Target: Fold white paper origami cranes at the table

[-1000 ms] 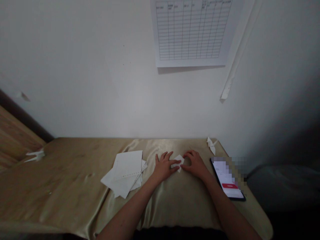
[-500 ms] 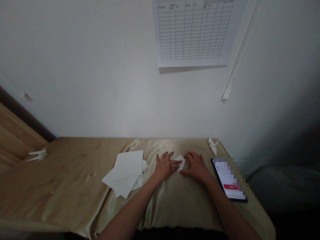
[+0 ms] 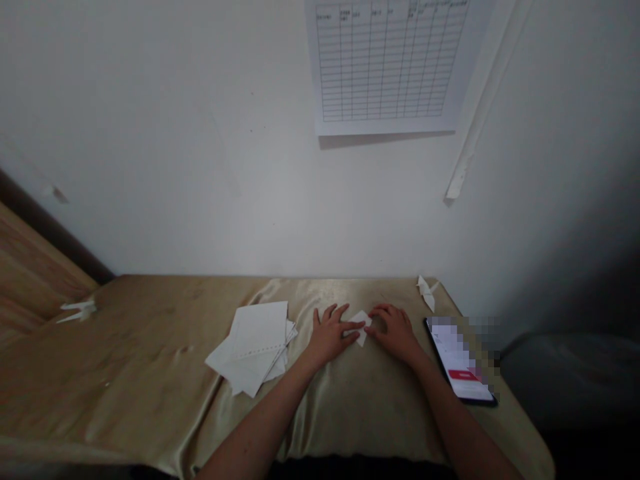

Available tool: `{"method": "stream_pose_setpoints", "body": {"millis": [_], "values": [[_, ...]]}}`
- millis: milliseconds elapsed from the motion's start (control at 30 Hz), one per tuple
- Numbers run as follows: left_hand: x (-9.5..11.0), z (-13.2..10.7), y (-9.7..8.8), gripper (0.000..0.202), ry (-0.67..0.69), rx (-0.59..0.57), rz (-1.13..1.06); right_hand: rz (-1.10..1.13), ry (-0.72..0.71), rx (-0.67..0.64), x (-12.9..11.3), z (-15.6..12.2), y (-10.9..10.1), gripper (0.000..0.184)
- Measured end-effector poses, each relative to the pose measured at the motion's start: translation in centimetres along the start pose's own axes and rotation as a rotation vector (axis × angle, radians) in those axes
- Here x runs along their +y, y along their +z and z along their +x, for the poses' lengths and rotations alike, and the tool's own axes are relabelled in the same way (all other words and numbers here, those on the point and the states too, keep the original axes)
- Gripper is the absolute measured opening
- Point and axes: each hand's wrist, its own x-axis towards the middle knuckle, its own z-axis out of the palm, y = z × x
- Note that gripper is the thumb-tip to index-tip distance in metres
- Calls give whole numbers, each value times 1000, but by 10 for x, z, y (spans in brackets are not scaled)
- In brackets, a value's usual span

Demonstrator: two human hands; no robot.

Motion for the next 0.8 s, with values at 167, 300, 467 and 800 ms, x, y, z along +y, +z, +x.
{"method": "stream_pose_setpoints", "body": {"millis": [167, 300, 467, 800], "values": [[-1, -1, -3, 36, 12, -20, 0, 1, 8, 80, -2, 1, 3, 25], [1, -1, -4, 37, 8, -24, -1, -12, 1, 63, -4, 1, 1, 27], [1, -1, -3, 37, 8, -15, -7, -10, -7, 28, -4, -1, -2, 41], [-1, -2, -1, 37, 7, -8, -11, -37, -36, -39, -7, -6, -6, 66]]}}
